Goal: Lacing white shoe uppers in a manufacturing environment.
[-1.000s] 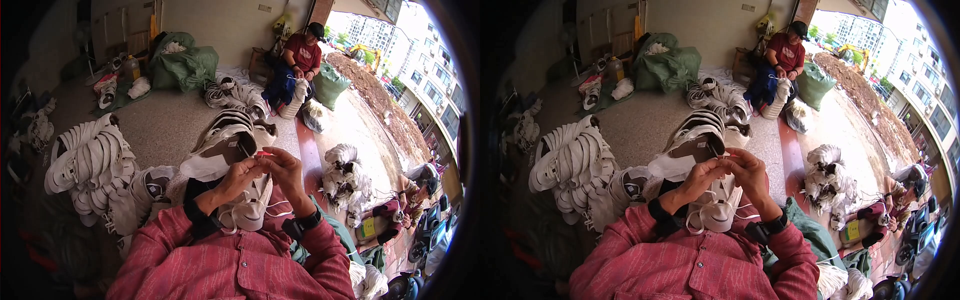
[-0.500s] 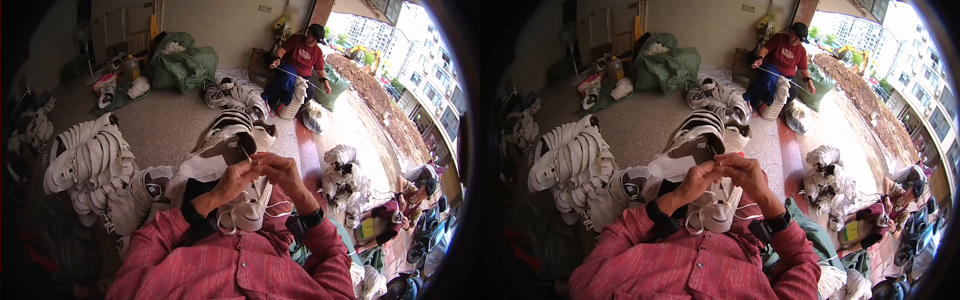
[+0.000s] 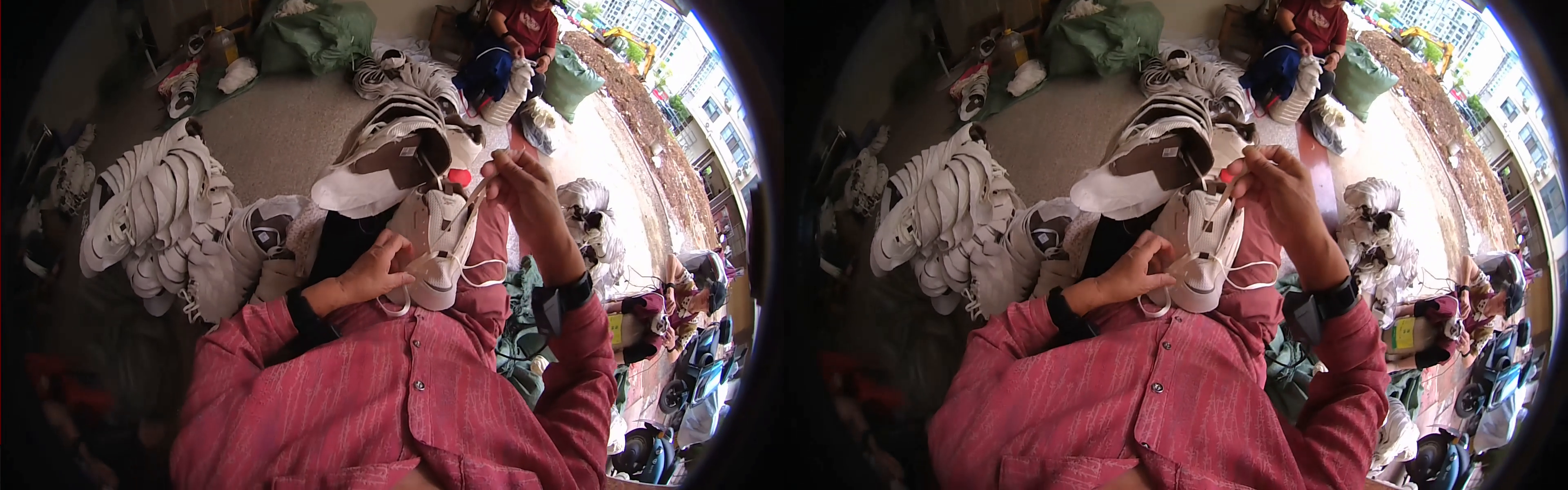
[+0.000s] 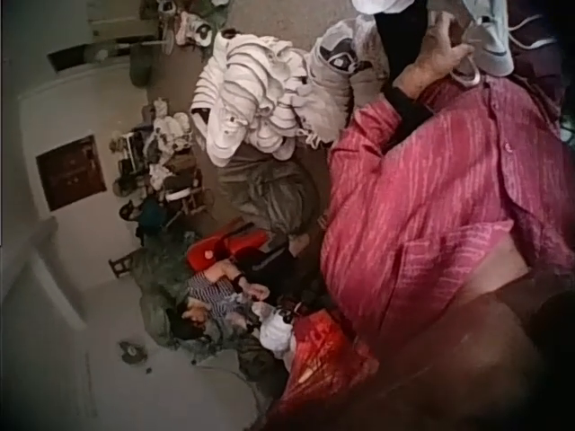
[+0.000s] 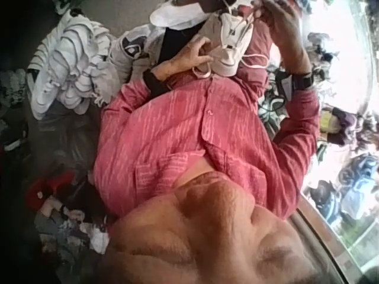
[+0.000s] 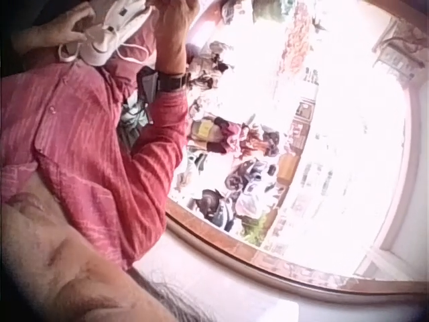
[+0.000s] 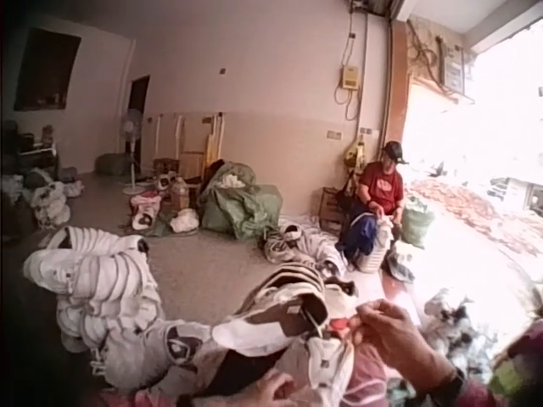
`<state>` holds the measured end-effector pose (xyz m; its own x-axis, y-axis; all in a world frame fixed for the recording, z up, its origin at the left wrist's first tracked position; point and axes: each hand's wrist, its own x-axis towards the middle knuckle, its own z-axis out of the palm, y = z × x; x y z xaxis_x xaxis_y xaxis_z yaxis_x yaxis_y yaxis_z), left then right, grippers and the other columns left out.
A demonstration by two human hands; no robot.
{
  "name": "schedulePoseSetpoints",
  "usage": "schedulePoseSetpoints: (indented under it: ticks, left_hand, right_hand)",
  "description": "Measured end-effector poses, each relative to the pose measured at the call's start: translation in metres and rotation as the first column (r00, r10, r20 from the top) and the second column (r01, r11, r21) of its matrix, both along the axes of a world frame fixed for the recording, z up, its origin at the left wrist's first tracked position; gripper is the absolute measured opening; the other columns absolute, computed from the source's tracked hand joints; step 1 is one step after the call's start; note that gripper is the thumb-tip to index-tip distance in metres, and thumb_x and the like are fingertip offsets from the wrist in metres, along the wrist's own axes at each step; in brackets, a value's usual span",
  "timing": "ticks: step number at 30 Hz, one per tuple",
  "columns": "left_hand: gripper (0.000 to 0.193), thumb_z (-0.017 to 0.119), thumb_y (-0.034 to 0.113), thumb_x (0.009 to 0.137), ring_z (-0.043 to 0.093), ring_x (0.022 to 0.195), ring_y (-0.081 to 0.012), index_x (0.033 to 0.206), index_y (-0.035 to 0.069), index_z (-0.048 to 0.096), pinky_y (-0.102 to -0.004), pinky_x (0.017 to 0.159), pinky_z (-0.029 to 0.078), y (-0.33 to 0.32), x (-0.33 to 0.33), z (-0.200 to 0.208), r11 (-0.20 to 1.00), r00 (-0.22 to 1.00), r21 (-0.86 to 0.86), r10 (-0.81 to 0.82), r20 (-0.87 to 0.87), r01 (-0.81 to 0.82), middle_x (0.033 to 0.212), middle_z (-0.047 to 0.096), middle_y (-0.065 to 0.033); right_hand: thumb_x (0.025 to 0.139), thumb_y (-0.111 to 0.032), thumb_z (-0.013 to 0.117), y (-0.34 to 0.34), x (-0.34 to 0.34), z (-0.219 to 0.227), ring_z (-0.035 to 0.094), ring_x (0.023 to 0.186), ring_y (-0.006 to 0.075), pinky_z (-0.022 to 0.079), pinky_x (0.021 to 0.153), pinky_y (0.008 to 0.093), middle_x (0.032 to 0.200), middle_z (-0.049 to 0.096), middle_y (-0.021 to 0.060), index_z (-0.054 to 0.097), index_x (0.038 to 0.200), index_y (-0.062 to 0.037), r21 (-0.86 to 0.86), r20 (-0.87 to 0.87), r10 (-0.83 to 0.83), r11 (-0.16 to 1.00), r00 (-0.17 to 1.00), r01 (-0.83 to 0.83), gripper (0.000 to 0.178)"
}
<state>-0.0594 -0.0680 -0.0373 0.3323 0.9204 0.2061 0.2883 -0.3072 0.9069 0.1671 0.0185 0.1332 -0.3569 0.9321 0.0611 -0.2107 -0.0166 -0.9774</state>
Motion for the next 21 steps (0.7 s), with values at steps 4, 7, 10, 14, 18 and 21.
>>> schedulePoseSetpoints:
  ticks: [4, 7, 10, 14, 18, 21]
  left_hand:
    - [0.025, 0.071, 0.013, 0.082, 0.061, 0.075, -0.0165, 0.101, 0.0, 0.061, -0.0292, 0.07, 0.049, 0.001, -0.029, -0.002, 0.971, 0.975, -0.127, -0.213, -0.07, 0.203, 0.092, 0.059, -0.0088]
    - [0.016, 0.066, 0.008, 0.082, 0.064, 0.079, -0.0231, 0.096, 0.002, 0.065, -0.0321, 0.071, 0.05, 0.002, -0.071, -0.005, 0.995, 0.98, 0.094, -0.008, -0.197, 0.027, 0.088, 0.064, -0.0107]
    - [0.018, 0.068, 0.007, 0.078, 0.064, 0.081, -0.0333, 0.096, 0.003, 0.065, -0.0394, 0.07, 0.051, -0.007, -0.087, 0.026, 0.797, 0.655, 0.512, 0.576, -0.489, -0.32, 0.09, 0.062, -0.0146]
    - [0.019, 0.067, 0.012, 0.078, 0.064, 0.089, -0.0302, 0.095, 0.003, 0.066, -0.0378, 0.08, 0.052, -0.013, -0.04, 0.065, 0.757, 0.934, 0.596, -0.052, -0.354, 0.268, 0.101, 0.067, -0.0101]
    - [0.028, 0.062, 0.023, 0.088, 0.06, 0.109, -0.0302, 0.105, 0.001, 0.061, -0.037, 0.092, 0.05, -0.008, 0.034, 0.045, 0.577, 0.838, 0.609, -0.391, -0.38, 0.545, 0.114, 0.062, -0.0156]
    - [0.038, 0.057, 0.036, 0.092, 0.055, 0.116, -0.032, 0.103, 0.0, 0.059, -0.0375, 0.097, 0.046, 0.012, 0.049, 0.031, 0.617, 0.569, 0.211, -0.466, -0.678, 0.758, 0.119, 0.059, -0.0185]
  right_hand:
    - [0.099, -0.018, 0.056, 0.012, 0.012, -0.009, 0.062, 0.064, 0.0127, 0.054, 0.059, 0.0268, 0.087, 0.066, 0.0087, 0.054, 0.099, -0.0025, -0.028, -0.037, 0.036, 0.999, 0.999, -0.037, 0.016]
    - [0.098, -0.019, 0.057, 0.015, 0.023, -0.01, 0.059, 0.062, 0.0105, 0.051, 0.059, 0.0236, 0.085, 0.066, 0.0062, 0.055, 0.099, -0.004, -0.041, -0.004, 0.004, 0.999, 1.0, -0.004, 0.015]
    - [0.098, -0.019, 0.056, 0.016, 0.033, -0.012, 0.061, 0.064, 0.0109, 0.052, 0.061, 0.0235, 0.088, 0.067, 0.0075, 0.055, 0.099, -0.0036, -0.071, 0.002, -0.001, 0.998, 1.0, 0.001, 0.015]
    - [0.098, -0.018, 0.056, 0.009, 0.02, -0.003, 0.065, 0.068, 0.0124, 0.054, 0.063, 0.025, 0.093, 0.068, 0.0109, 0.055, 0.099, -0.0019, -0.11, 0.064, -0.052, 0.992, 0.997, 0.059, 0.017]
    - [0.099, -0.017, 0.055, 0.013, 0.007, 0.012, 0.069, 0.072, 0.0161, 0.058, 0.065, 0.0286, 0.095, 0.068, 0.0149, 0.054, 0.102, 0.0016, -0.144, 0.119, -0.007, 0.989, 0.993, 0.024, 0.019]
    - [0.098, -0.015, 0.055, 0.026, 0.01, 0.021, 0.069, 0.072, 0.0188, 0.059, 0.064, 0.0301, 0.092, 0.067, 0.015, 0.054, 0.104, 0.0034, -0.126, 0.311, 0.049, 0.992, 0.949, -0.01, 0.02]
